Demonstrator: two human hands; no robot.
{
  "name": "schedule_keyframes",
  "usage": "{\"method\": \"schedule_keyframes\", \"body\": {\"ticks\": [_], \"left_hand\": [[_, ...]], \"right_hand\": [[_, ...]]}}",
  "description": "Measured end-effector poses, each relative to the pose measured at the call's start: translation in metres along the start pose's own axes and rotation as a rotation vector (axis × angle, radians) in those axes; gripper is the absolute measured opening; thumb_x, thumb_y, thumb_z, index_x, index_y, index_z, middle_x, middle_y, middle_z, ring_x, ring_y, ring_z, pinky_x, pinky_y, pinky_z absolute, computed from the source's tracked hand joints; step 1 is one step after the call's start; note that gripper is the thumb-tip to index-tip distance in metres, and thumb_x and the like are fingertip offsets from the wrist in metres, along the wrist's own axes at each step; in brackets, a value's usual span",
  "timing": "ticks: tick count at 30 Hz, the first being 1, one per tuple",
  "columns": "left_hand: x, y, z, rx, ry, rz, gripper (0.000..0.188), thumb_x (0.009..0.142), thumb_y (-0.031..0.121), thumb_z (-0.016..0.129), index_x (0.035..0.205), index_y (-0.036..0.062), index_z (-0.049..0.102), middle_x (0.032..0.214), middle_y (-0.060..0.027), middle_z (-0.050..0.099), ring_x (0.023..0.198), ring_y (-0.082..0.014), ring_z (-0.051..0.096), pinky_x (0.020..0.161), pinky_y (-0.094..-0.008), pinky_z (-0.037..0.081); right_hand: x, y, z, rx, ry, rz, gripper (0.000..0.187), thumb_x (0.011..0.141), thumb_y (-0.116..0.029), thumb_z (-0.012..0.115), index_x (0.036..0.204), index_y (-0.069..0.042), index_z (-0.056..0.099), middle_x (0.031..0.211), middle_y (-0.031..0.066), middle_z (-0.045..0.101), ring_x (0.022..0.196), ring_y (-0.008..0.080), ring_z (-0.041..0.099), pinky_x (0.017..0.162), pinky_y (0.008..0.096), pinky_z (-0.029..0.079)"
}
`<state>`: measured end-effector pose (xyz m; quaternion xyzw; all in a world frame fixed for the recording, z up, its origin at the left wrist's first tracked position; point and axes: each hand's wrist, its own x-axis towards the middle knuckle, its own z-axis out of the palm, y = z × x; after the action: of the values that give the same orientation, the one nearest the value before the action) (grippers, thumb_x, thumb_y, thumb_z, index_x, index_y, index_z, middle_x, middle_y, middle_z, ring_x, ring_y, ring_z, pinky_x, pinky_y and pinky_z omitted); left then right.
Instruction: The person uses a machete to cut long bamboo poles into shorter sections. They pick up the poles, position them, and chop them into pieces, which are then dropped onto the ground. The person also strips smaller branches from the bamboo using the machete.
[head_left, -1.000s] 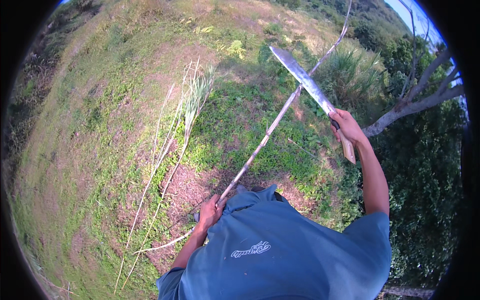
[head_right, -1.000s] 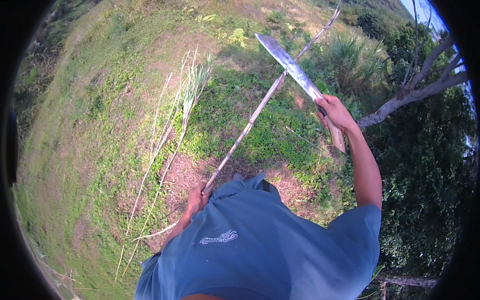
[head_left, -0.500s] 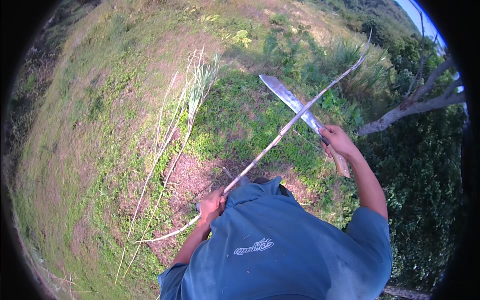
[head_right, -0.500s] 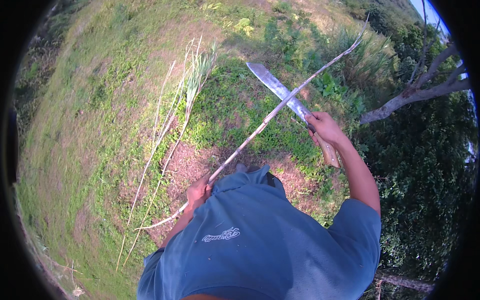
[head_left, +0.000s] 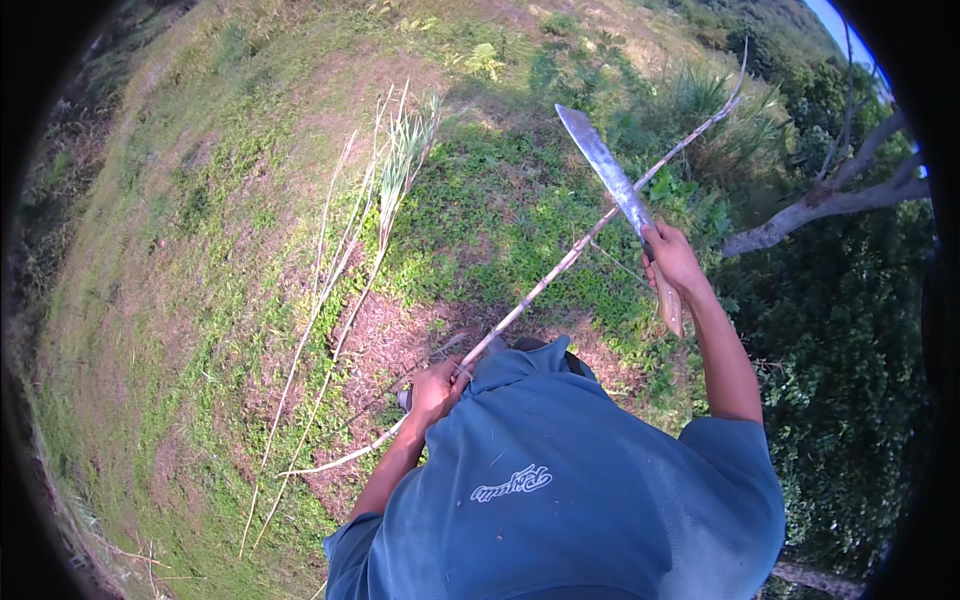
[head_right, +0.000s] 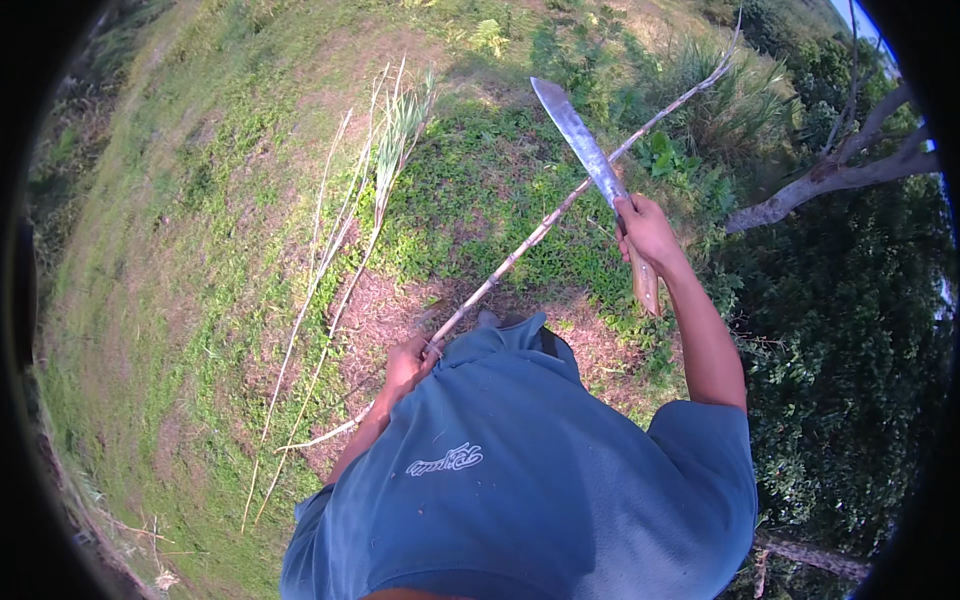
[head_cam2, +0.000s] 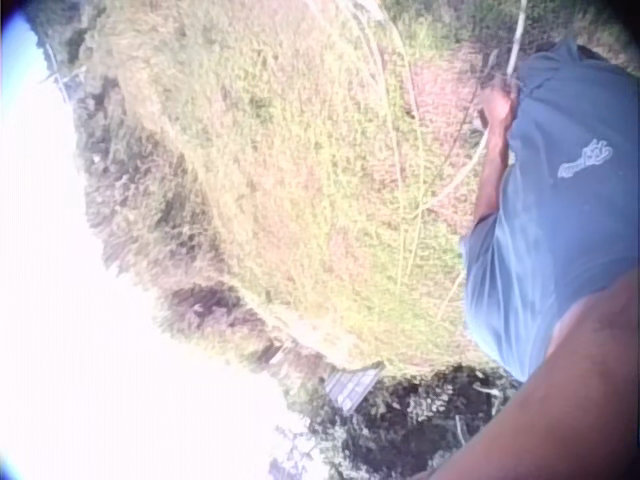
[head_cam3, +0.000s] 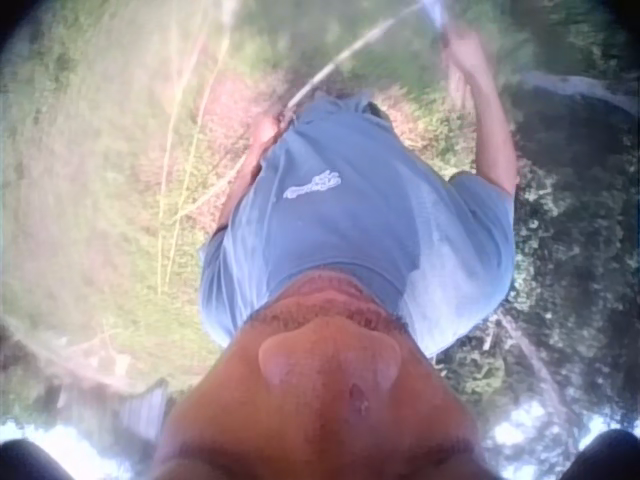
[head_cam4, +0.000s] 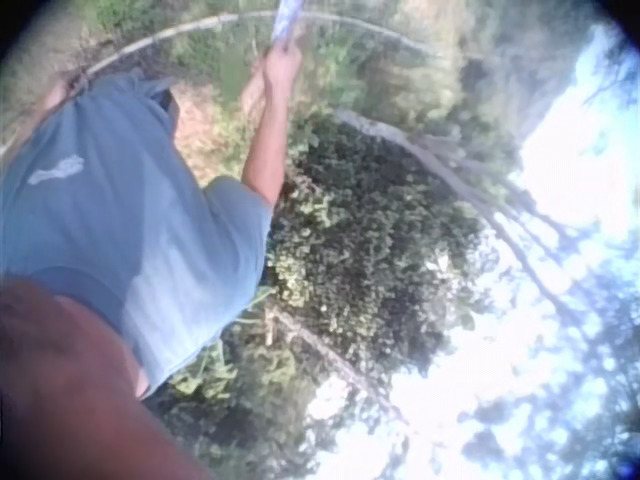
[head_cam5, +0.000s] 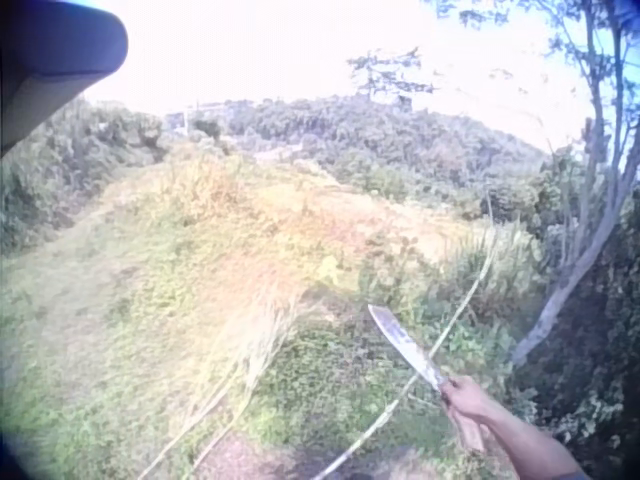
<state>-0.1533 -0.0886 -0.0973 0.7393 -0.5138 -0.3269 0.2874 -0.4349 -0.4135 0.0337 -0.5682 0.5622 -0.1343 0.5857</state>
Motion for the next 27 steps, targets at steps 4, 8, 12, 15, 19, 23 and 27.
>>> {"method": "schedule_keyframes", "body": {"ticks": [4, 8, 12, 15, 19, 23, 27], "left_hand": [[0.003, 0.018, -0.013, 0.066, -0.1, -0.058, 0.024, 0.089, 0.032, 0.06, 0.1, 0.0111, 0.064, 0.078, -0.0149, 0.067, 0.067, -0.0352, 0.064, 0.06, -0.0439, 0.049], [0.01, 0.02, -0.013, 0.093, 0.089, 0.032, 0.017, 0.091, 0.028, 0.059, 0.097, 0.0118, 0.063, 0.075, -0.0136, 0.065, 0.066, -0.0339, 0.063, 0.057, -0.0434, 0.048], [0.014, 0.023, -0.019, 0.206, 0.216, 0.059, 0.016, 0.092, 0.027, 0.057, 0.093, 0.0118, 0.061, 0.07, -0.0126, 0.061, 0.06, -0.0332, 0.061, 0.052, -0.0429, 0.045], [0.015, 0.016, -0.021, 0.255, 0.175, 0.05, 0.022, 0.094, 0.032, 0.054, 0.09, 0.011, 0.06, 0.062, -0.0145, 0.058, 0.054, -0.0348, 0.058, 0.049, -0.0436, 0.043], [0.026, 0.007, -0.03, 0.253, 0.093, 0.034, 0.032, 0.097, 0.039, 0.047, 0.09, 0.0109, 0.06, 0.052, -0.0171, 0.052, 0.05, -0.0382, 0.055, 0.048, -0.0468, 0.041], [0.04, -0.005, -0.046, 0.252, 0.035, 0.082, 0.035, 0.098, 0.038, 0.045, 0.086, 0.0085, 0.059, 0.054, -0.0184, 0.053, 0.052, -0.0401, 0.055, 0.05, -0.0486, 0.041], [0.044, -0.002, -0.047, 0.227, 0.056, 0.116, 0.035, 0.098, 0.036, 0.045, 0.082, 0.0079, 0.058, 0.053, -0.0176, 0.052, 0.051, -0.0389, 0.054, 0.05, -0.0474, 0.04]], "right_hand": [[0.0, 0.022, 0.007, -0.023, -0.003, -0.003, 0.029, 0.1, -0.03, 0.044, 0.091, -0.002, 0.049, 0.057, 0.0035, 0.05, 0.039, 0.0129, 0.047, 0.036, 0.0287, 0.041], [-0.034, 0.044, 0.049, -0.127, -0.247, -0.063, 0.03, 0.099, -0.03, 0.045, 0.087, -0.003, 0.05, 0.057, 0.0036, 0.051, 0.039, 0.0125, 0.048, 0.036, 0.0281, 0.04], [-0.017, 0.04, 0.017, 0.128, 0.092, -0.102, 0.03, 0.1, -0.031, 0.045, 0.086, -0.004, 0.05, 0.057, 0.0032, 0.05, 0.039, 0.0115, 0.048, 0.036, 0.0272, 0.04], [0.003, 0.052, -0.021, 0.222, 0.372, -0.194, 0.03, 0.1, -0.032, 0.043, 0.086, -0.006, 0.05, 0.056, 0.0021, 0.049, 0.04, 0.0108, 0.048, 0.036, 0.0264, 0.04], [-0.016, 0.067, -0.008, 0.18, 0.363, -0.195, 0.029, 0.1, -0.031, 0.042, 0.088, -0.006, 0.05, 0.055, 0.0015, 0.047, 0.039, 0.0104, 0.047, 0.036, 0.0257, 0.04], [-0.048, 0.072, 0.015, 0.079, 0.23, -0.15, 0.029, 0.1, -0.029, 0.043, 0.09, -0.003, 0.051, 0.054, 0.0027, 0.048, 0.04, 0.0111, 0.049, 0.036, 0.027, 0.039], [-0.043, 0.067, -0.031, 0.217, 0.459, -0.202, 0.028, 0.099, -0.029, 0.046, 0.09, -0.003, 0.052, 0.055, 0.0028, 0.05, 0.04, 0.0112, 0.048, 0.036, 0.0268, 0.038]]}}
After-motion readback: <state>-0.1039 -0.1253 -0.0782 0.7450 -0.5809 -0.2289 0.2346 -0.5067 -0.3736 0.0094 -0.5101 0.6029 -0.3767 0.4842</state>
